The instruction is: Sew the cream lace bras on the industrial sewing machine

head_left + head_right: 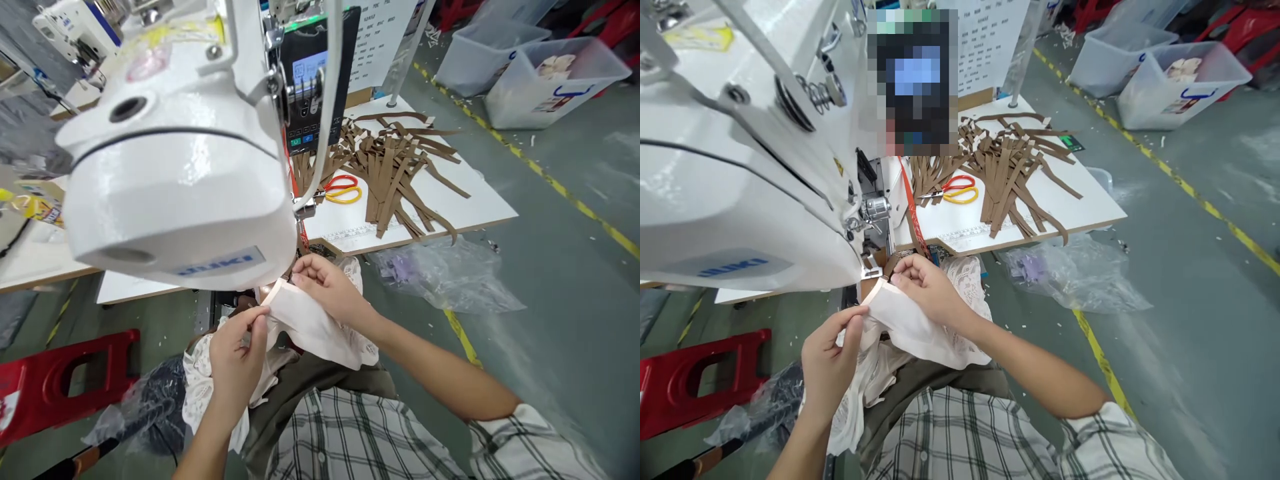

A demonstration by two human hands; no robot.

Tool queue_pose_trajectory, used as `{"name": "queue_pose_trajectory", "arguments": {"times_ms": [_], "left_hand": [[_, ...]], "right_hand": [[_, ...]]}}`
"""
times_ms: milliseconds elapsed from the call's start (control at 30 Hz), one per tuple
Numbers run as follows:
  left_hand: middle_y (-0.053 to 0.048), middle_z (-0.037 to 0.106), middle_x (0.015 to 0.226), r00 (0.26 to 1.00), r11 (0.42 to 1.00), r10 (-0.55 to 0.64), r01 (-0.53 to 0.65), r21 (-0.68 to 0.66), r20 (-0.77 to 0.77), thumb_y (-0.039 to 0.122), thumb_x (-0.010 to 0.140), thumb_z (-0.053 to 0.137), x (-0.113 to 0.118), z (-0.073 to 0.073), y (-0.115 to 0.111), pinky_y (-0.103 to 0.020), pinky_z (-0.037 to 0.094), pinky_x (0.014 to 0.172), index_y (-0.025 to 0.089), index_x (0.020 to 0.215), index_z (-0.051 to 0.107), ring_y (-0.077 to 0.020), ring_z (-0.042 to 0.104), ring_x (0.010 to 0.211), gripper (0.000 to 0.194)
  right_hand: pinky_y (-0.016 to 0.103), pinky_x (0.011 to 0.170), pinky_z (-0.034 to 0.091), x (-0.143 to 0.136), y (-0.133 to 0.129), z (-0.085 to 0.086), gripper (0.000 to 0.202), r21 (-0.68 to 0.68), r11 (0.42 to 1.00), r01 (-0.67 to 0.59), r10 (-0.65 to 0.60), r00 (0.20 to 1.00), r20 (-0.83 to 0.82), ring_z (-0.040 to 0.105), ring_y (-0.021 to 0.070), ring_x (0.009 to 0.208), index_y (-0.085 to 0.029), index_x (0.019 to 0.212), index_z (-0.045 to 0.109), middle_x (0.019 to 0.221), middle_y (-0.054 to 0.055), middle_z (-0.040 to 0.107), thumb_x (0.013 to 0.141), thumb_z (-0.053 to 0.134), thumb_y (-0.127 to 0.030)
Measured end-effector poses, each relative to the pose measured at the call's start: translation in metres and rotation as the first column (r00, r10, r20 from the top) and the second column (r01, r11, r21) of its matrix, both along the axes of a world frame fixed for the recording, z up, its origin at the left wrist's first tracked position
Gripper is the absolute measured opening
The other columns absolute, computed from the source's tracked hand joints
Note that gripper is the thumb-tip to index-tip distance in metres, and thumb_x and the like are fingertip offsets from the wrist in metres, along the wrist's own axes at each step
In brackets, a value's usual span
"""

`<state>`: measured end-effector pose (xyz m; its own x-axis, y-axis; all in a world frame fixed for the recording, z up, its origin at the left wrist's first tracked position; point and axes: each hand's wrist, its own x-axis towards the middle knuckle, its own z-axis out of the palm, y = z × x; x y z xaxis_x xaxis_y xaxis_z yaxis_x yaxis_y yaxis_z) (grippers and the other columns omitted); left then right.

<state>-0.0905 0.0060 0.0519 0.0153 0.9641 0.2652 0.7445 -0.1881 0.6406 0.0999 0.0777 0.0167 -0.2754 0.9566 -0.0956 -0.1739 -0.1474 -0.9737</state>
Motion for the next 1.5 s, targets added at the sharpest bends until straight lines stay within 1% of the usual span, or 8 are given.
{"name": "queue_pose_trajectory", "arguments": {"times_ms": [467,633,767,833,933,1200,1400,1500], "left_hand": [[0.0,0.073,0.094,0.996,0.991,-0.091,0.09,-0.097,-0.007,0.025,0.095,0.051,-0.003,0.004,-0.011,-0.023,0.05,0.069,0.022,0.108,0.065,-0.0136,0.067,0.08,0.02],[-0.005,0.068,0.089,0.937,0.953,-0.301,0.291,-0.078,-0.176,0.037,0.082,0.069,0.007,-0.006,-0.019,-0.034,0.048,0.07,0.016,0.108,0.058,-0.0221,0.062,0.081,0.036],[0.0,0.055,0.062,0.849,0.875,-0.44,0.479,0.074,-0.293,0.022,0.089,0.056,0.01,-0.023,-0.02,-0.033,0.038,0.061,0.018,0.082,0.059,-0.0182,0.049,0.061,0.009],[-0.001,0.053,0.06,0.856,0.862,-0.41,0.477,0.173,-0.314,0.018,0.091,0.05,0.008,-0.027,-0.021,-0.033,0.037,0.061,0.018,0.079,0.058,-0.0178,0.046,0.06,0.014],[-0.001,0.054,0.061,0.878,0.855,-0.377,0.453,0.253,-0.296,0.016,0.09,0.05,0.005,-0.027,-0.022,-0.033,0.04,0.065,0.017,0.082,0.059,-0.0178,0.046,0.061,0.012],[-0.002,0.057,0.063,0.881,0.855,-0.379,0.45,0.258,-0.282,0.02,0.091,0.048,0.002,-0.025,-0.024,-0.033,0.043,0.07,0.019,0.085,0.061,-0.0182,0.05,0.063,0.014],[-0.002,0.057,0.063,0.888,0.862,-0.38,0.442,0.249,-0.259,0.021,0.09,0.051,0.0,-0.027,-0.022,-0.033,0.043,0.07,0.02,0.085,0.062,-0.0186,0.053,0.064,0.012],[-0.002,0.059,0.065,0.896,0.893,-0.41,0.432,0.129,-0.169,0.023,0.091,0.054,0.003,-0.025,-0.023,-0.032,0.04,0.067,0.019,0.089,0.064,-0.018,0.053,0.064,0.011]], "right_hand": [[0.024,0.06,0.043,-0.003,-0.033,-0.014,0.03,-0.3,0.941,-0.157,0.033,0.924,-0.381,0.05,0.0117,0.063,-0.021,0.093,0.059,0.077,-0.002,0.055,0.083,0.069,-0.047],[0.024,0.06,0.043,0.005,-0.065,-0.021,0.021,0.135,0.983,-0.126,0.142,0.983,-0.116,0.051,0.011,0.063,-0.02,0.084,0.061,0.075,-0.001,0.057,0.088,0.068,-0.039],[0.028,0.072,0.05,0.013,-0.083,-0.018,0.004,0.735,0.665,-0.135,0.032,0.988,0.152,0.062,0.0147,0.077,-0.021,0.091,0.065,0.076,0.003,0.064,0.092,0.061,-0.022],[0.029,0.075,0.053,0.015,-0.086,-0.017,0.009,0.836,0.534,-0.127,-0.035,0.984,0.172,0.065,0.0157,0.08,-0.02,0.097,0.066,0.078,0.004,0.065,0.09,0.062,-0.016],[0.03,0.077,0.056,0.016,-0.088,-0.018,0.017,0.872,0.473,-0.127,-0.082,0.979,0.187,0.067,0.0165,0.083,-0.02,0.1,0.066,0.081,0.004,0.067,0.086,0.064,-0.01],[0.031,0.074,0.06,0.019,-0.091,-0.022,0.014,0.811,0.528,-0.251,-0.088,0.934,0.346,0.07,0.0185,0.075,-0.029,0.084,0.074,0.079,0.002,0.071,0.086,0.064,-0.019],[0.033,0.077,0.059,0.019,-0.091,-0.023,0.025,0.82,0.546,-0.172,-0.022,0.976,0.219,0.07,0.0206,0.083,-0.025,0.104,0.069,0.086,0.006,0.07,0.082,0.067,-0.011],[0.031,0.072,0.056,0.017,-0.09,-0.018,0.022,0.71,0.691,-0.134,-0.012,0.98,0.197,0.067,0.0187,0.081,-0.025,0.101,0.066,0.083,0.004,0.068,0.084,0.066,-0.011]]}}
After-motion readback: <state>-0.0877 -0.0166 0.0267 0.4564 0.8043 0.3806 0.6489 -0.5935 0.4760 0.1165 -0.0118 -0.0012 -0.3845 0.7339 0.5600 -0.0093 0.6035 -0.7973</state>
